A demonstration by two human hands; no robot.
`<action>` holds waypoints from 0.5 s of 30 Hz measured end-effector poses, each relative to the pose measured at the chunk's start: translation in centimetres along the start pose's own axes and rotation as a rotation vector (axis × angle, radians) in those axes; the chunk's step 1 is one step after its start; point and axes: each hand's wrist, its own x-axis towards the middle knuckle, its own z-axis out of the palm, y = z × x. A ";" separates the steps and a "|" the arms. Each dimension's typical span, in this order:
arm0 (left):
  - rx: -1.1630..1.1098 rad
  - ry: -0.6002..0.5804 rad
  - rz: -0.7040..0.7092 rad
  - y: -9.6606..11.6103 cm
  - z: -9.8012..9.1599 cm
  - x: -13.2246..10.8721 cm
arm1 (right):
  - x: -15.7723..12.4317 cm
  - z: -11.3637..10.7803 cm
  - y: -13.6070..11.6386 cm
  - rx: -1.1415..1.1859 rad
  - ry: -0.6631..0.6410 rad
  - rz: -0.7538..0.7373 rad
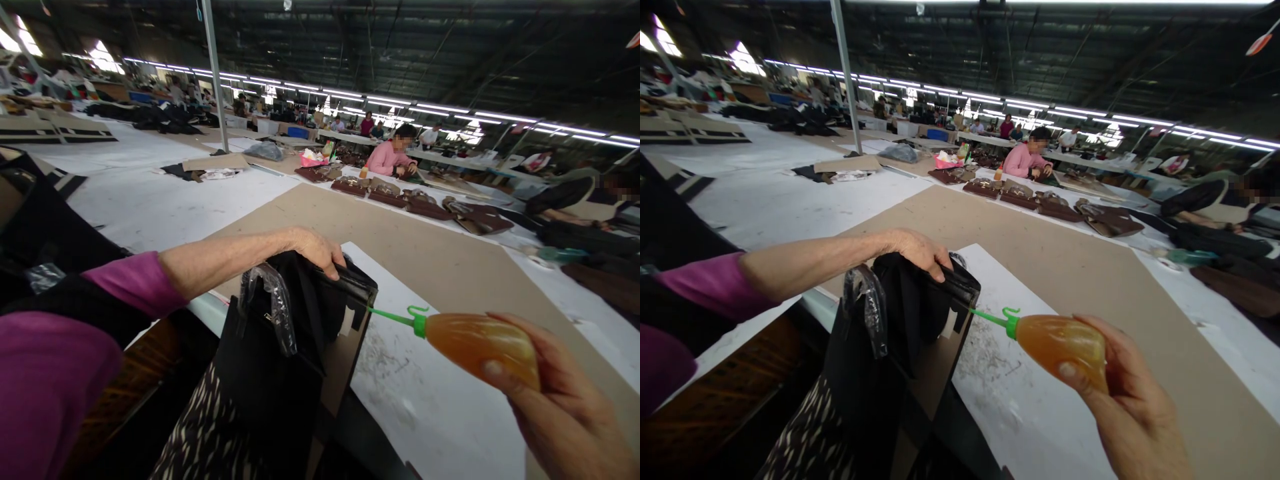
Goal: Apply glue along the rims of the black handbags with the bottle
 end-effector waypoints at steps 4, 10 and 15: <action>-0.010 0.016 0.015 -0.3 0.1 0.2 | -0.2 -0.3 0.5 0.074 -0.047 0.056; -0.018 0.011 0.035 -1.0 0.3 0.5 | -1.3 -0.4 0.2 0.024 -0.048 0.092; -0.013 0.027 0.010 -0.4 0.3 0.3 | -2.3 -0.9 1.6 -0.028 -0.094 0.202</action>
